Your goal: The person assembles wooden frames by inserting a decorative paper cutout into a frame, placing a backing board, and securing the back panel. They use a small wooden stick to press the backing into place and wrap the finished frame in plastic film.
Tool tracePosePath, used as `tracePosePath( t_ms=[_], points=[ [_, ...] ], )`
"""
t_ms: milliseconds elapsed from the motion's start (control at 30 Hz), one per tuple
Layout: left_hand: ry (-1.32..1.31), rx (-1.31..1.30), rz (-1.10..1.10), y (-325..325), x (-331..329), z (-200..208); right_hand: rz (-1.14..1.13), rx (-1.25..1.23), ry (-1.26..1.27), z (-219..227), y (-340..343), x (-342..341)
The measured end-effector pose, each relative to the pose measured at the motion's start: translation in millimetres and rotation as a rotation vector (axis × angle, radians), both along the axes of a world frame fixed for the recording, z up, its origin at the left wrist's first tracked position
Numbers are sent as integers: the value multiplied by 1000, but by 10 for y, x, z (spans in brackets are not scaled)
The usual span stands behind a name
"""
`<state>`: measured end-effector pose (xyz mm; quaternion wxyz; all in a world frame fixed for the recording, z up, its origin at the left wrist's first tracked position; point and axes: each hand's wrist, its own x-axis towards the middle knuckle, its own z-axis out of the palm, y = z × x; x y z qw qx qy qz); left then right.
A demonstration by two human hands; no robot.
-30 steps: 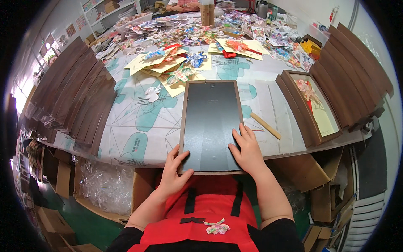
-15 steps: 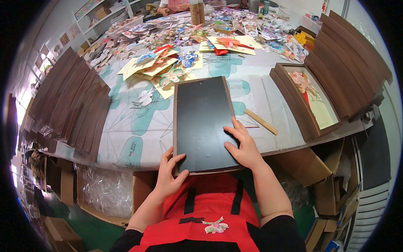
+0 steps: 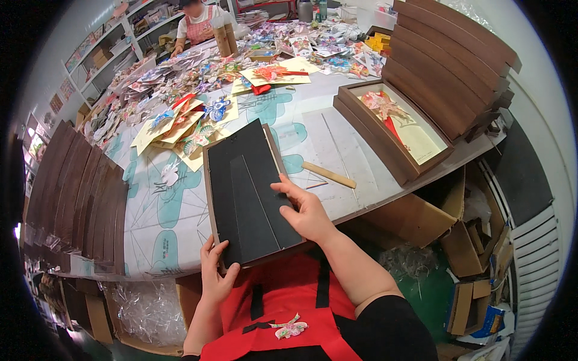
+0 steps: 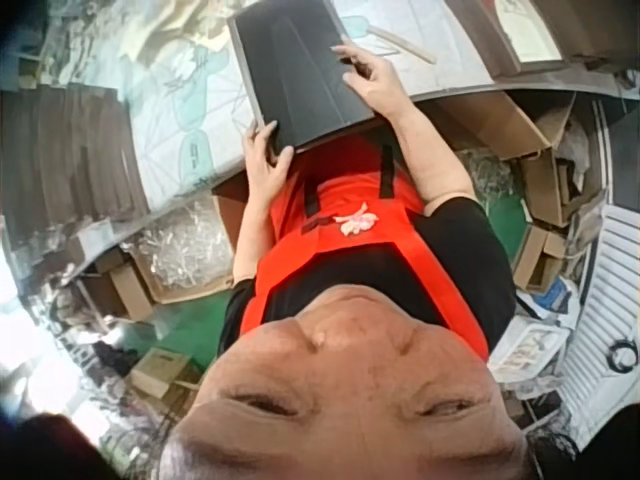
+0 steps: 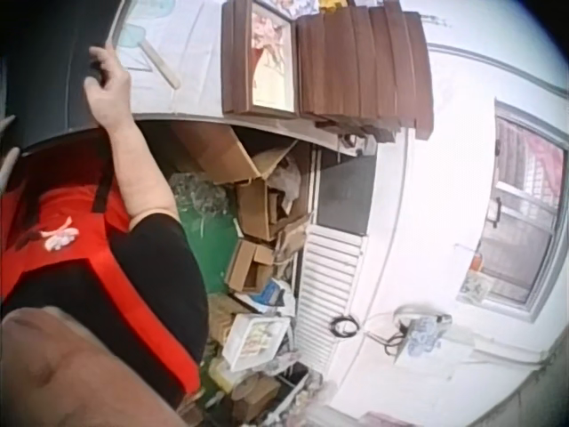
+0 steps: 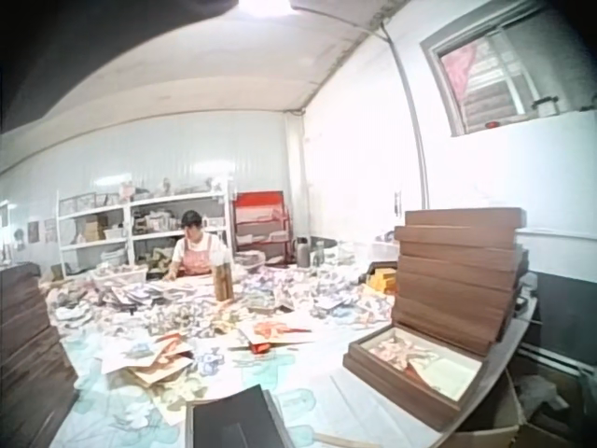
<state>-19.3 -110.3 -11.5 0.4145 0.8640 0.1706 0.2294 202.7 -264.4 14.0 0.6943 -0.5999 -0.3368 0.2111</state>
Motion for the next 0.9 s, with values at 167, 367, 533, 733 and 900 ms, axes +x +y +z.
tracePosePath(
  t_ms=[167,367,533,733,900],
  points=[
    [-19,28,-20,3,-35,-28,17,111,392,-39,24,-11],
    [-10,37,-36,-23,-26,19,-38,-98,13,-40,0,17],
    [-8,76,-41,-33,-27,9,-52,-257,-228,-153,0,19],
    [-2,66,-19,-52,-16,17,-92,-494,-724,-212,52,-38],
    [-3,106,-17,-43,-12,9,-81,-516,-755,-154,69,-55]
  ],
)
